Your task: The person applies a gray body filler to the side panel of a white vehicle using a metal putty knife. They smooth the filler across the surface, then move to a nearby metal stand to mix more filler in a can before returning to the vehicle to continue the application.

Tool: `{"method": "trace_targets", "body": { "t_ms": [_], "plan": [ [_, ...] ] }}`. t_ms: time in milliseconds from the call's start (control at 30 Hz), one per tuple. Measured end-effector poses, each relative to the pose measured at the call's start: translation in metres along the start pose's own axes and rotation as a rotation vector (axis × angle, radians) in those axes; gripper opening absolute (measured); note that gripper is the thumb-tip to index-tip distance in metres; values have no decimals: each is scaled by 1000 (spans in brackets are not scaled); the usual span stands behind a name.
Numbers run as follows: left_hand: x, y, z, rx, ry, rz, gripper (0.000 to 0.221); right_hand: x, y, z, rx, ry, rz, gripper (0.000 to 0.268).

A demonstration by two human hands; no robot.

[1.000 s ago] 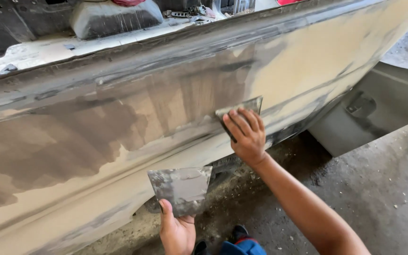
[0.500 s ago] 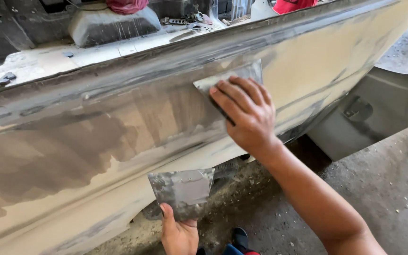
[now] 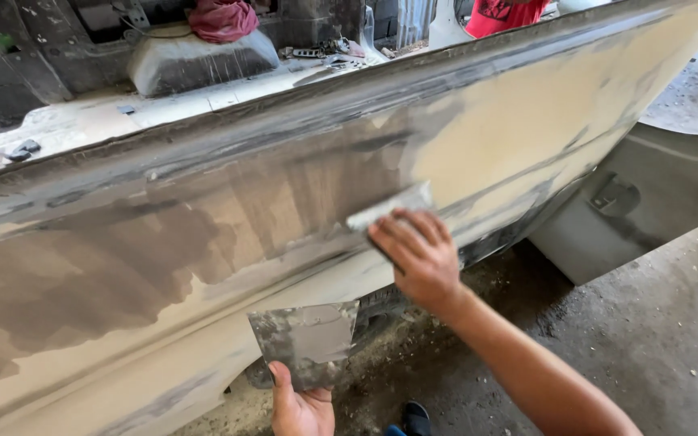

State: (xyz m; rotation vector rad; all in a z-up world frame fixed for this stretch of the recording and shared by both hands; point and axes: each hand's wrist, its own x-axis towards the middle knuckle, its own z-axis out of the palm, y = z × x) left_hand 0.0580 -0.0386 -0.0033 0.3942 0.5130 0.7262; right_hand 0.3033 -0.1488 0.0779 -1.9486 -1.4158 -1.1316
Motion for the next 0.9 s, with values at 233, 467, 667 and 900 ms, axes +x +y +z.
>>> {"method": "trace_targets", "body": {
  "t_ms": [233, 467, 667, 900],
  "plan": [
    [-10, 6, 8, 66, -108, 24, 61, 119, 18, -75, -98, 88, 0, 37],
    [0, 5, 1, -14, -84, -7, 60, 119, 16, -49, -110, 65, 7, 40],
    [9, 4, 4, -16, -135, -1, 63, 109, 17, -64, -103, 56, 20, 38],
    [11, 1, 12, -53, -125, -33, 66, 114, 23, -48, -143, 111, -12, 35]
  ]
}}
